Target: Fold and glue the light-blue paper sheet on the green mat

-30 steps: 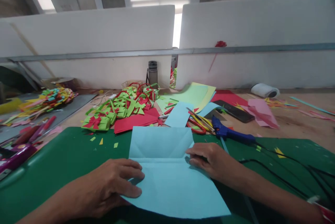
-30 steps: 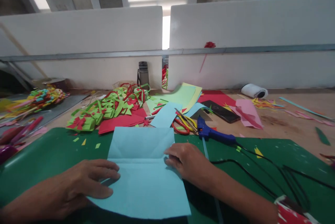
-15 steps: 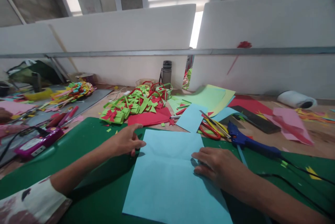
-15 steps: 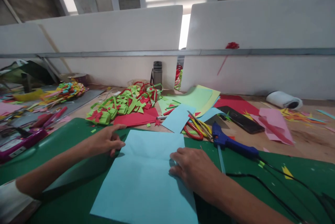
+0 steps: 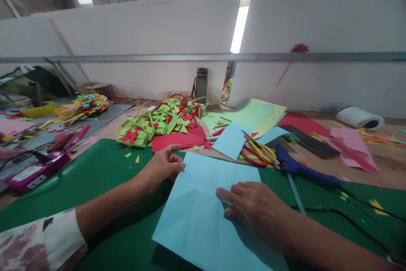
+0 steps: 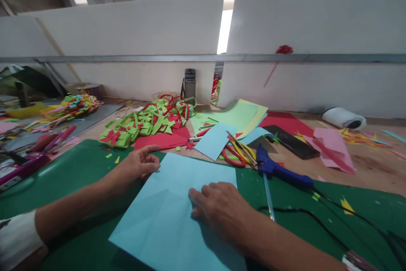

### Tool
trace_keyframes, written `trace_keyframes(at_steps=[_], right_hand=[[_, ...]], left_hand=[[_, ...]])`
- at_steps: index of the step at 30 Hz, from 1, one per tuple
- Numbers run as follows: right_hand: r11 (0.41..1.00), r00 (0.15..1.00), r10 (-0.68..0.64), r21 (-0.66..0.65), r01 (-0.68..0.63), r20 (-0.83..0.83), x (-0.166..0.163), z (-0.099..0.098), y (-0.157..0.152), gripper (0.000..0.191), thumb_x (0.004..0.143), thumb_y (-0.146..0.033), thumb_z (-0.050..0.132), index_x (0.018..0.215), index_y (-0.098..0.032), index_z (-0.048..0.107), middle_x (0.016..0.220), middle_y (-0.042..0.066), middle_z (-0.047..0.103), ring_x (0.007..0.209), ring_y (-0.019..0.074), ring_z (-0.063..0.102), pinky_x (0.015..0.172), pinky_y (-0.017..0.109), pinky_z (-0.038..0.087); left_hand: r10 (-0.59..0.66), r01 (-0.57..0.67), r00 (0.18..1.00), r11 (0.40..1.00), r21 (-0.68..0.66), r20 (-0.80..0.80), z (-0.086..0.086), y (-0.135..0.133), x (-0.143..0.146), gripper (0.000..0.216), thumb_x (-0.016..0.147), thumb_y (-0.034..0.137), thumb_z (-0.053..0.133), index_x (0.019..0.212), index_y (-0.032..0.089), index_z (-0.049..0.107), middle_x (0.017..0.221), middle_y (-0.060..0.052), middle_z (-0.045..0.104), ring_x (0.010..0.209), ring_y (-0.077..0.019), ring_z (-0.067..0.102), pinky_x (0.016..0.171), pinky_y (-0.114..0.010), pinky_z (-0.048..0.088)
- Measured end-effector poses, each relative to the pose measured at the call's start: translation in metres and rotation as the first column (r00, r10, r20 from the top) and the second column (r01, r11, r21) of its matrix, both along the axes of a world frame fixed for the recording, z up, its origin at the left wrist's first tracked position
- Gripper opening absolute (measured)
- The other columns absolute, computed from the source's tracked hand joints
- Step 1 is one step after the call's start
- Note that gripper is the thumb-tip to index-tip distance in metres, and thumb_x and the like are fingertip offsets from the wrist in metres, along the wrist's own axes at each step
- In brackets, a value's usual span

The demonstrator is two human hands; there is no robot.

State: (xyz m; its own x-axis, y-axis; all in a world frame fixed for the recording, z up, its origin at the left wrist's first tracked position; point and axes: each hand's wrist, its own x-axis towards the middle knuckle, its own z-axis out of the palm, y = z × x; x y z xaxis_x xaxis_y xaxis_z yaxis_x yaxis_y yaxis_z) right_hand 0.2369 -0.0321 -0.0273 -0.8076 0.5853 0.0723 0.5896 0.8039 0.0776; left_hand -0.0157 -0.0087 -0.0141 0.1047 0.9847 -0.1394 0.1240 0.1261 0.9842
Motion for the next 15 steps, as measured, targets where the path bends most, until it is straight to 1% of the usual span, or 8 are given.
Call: trace_keyframes(at_steps=[4,6,9,10,12,13,15], right_hand=[[0.998,0.999,0.049,0.043,-0.049,0.010,-0.001,-0.001,-0.002,0.020,0.089,-0.030,0.057,0.107,-0.021,0.056,0.071,0.000,0.062,0.059,0.0167,0.054,0.054,0.030,0.027],[0.996,0.998,0.068,0.051,-0.068,0.008,-0.001,-0.001,-0.003,0.019,0.088,-0.032,0.058,0.104,-0.021,0.057,0.073,0.001,0.062,0.061,0.0167,0.054,0.055,0.030,0.027],[0.998,0.998,0.065,-0.015,-0.065,-0.011,-0.002,0.002,-0.002,0.014,0.087,-0.029,0.059,0.099,-0.022,0.057,0.081,0.002,0.061,0.068,0.0173,0.054,0.056,0.029,0.029],[0.997,0.998,0.059,-0.050,-0.060,-0.014,-0.003,0.004,-0.002,0.015,0.087,-0.028,0.059,0.101,-0.022,0.057,0.084,0.002,0.061,0.070,0.0174,0.054,0.055,0.029,0.029],[0.992,0.999,0.050,-0.115,-0.050,-0.008,-0.006,0.009,-0.002,0.022,0.087,-0.028,0.058,0.108,-0.021,0.054,0.088,0.003,0.060,0.070,0.0177,0.055,0.055,0.029,0.031],[0.989,0.999,0.052,-0.136,-0.051,0.000,-0.008,0.011,-0.003,0.028,0.088,-0.031,0.057,0.113,-0.021,0.052,0.088,0.003,0.060,0.070,0.0181,0.055,0.055,0.029,0.032],[0.988,0.998,0.063,-0.145,-0.059,0.017,-0.011,0.013,-0.004,0.038,0.089,-0.040,0.055,0.122,-0.021,0.049,0.088,0.004,0.060,0.071,0.0197,0.056,0.057,0.030,0.035]], left_hand=[[0.016,-0.013,0.999,0.995,-0.102,0.032,-0.005,-0.003,-0.002,0.065,0.071,0.027,0.067,0.124,0.007,0.035,0.067,0.005,0.050,0.048,-0.0079,0.047,0.041,-0.018,0.036],[0.013,-0.009,1.000,0.991,-0.135,0.026,-0.006,-0.006,-0.004,0.068,0.070,0.028,0.069,0.125,0.007,0.034,0.066,0.005,0.050,0.047,-0.0094,0.049,0.040,-0.019,0.037],[0.037,-0.035,0.999,0.995,-0.094,0.026,-0.003,-0.009,-0.006,0.076,0.064,0.018,0.071,0.129,0.013,0.032,0.077,0.003,0.053,0.053,-0.0086,0.052,0.045,-0.019,0.040],[0.055,-0.053,0.998,0.996,-0.070,0.028,-0.001,-0.009,-0.006,0.079,0.064,0.016,0.071,0.131,0.015,0.030,0.083,0.002,0.053,0.056,-0.0079,0.053,0.047,-0.019,0.042],[0.081,-0.080,0.996,0.996,-0.042,0.024,0.001,-0.009,-0.006,0.082,0.065,0.015,0.070,0.134,0.018,0.027,0.089,0.001,0.052,0.060,-0.0070,0.054,0.050,-0.018,0.043],[0.081,-0.080,0.997,0.996,-0.048,0.017,0.001,-0.009,-0.006,0.080,0.066,0.016,0.070,0.134,0.017,0.026,0.089,0.001,0.052,0.060,-0.0071,0.054,0.050,-0.018,0.042],[0.048,-0.048,0.999,0.994,-0.094,-0.011,0.001,-0.010,-0.007,0.072,0.071,0.022,0.068,0.131,0.011,0.030,0.079,0.002,0.053,0.056,-0.0083,0.053,0.045,-0.017,0.040]])
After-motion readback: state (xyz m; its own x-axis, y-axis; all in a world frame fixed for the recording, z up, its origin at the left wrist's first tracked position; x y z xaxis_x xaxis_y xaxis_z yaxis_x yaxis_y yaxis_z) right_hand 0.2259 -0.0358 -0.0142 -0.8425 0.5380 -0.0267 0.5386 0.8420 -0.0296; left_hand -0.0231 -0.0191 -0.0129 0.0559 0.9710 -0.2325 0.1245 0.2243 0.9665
